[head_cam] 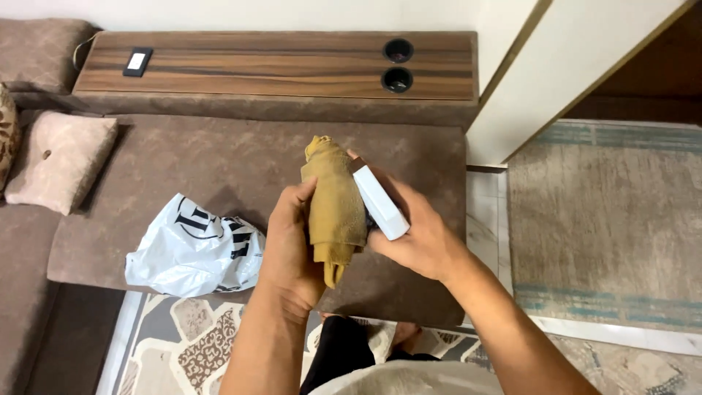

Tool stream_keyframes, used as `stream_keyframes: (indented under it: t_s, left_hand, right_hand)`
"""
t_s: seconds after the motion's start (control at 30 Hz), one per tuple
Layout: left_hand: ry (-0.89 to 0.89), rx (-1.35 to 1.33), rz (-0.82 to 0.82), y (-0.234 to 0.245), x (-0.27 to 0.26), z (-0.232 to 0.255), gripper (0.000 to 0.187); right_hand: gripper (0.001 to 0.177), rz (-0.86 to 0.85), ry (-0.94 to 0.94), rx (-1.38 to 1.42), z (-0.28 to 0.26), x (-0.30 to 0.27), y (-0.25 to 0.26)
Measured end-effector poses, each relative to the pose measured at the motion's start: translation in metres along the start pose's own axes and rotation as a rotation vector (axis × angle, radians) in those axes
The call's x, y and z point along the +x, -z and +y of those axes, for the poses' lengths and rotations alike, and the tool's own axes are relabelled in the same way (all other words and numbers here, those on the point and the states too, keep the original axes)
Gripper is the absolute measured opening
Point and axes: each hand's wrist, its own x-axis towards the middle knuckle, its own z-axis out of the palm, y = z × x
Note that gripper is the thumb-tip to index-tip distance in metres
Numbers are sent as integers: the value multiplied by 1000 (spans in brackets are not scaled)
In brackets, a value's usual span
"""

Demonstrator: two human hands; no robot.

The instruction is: Wiping various indoor surfaces including gold trim, light switches, and bathroom cabinets using a cloth and spray.

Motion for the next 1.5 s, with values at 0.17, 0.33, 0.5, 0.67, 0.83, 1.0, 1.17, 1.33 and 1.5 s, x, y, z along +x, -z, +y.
stream_keyframes:
  t_s: [0.17, 0.33, 0.5, 0.67, 0.83, 1.0, 1.17, 1.33, 1.5]
  left_hand:
    - [72, 104, -22, -10, 3, -8, 45]
    - [73, 317, 16, -10, 14, 0, 48]
    - [39, 309, -29, -5, 28, 15, 46]
    - [33, 246, -161, 14, 60, 39, 44]
    - [39, 233, -162, 32, 77, 59, 47]
    - [75, 180, -260, 60, 92, 74, 47]
    - [93, 130, -279, 86, 102, 89, 48]
    - [98, 53, -318, 100, 112, 99, 48]
    - [107, 25, -345, 99, 114, 108, 49]
  right_hand:
    - [66, 124, -29, 95, -2, -22, 12]
    - [45, 268, -269, 28, -20, -23, 13]
    - [41, 319, -251, 109, -35, -12, 9]
    - [31, 409, -138, 24, -47, 23, -11]
    - [31, 495, -320, -94, -59, 59, -49]
    - [32, 554, -369, -88, -57, 76, -87]
    - [31, 592, -498, -88, -59, 92, -122]
    - [31, 684, -686, -148, -65, 106, -141]
    - [29, 699, -614, -143, -52, 108, -152]
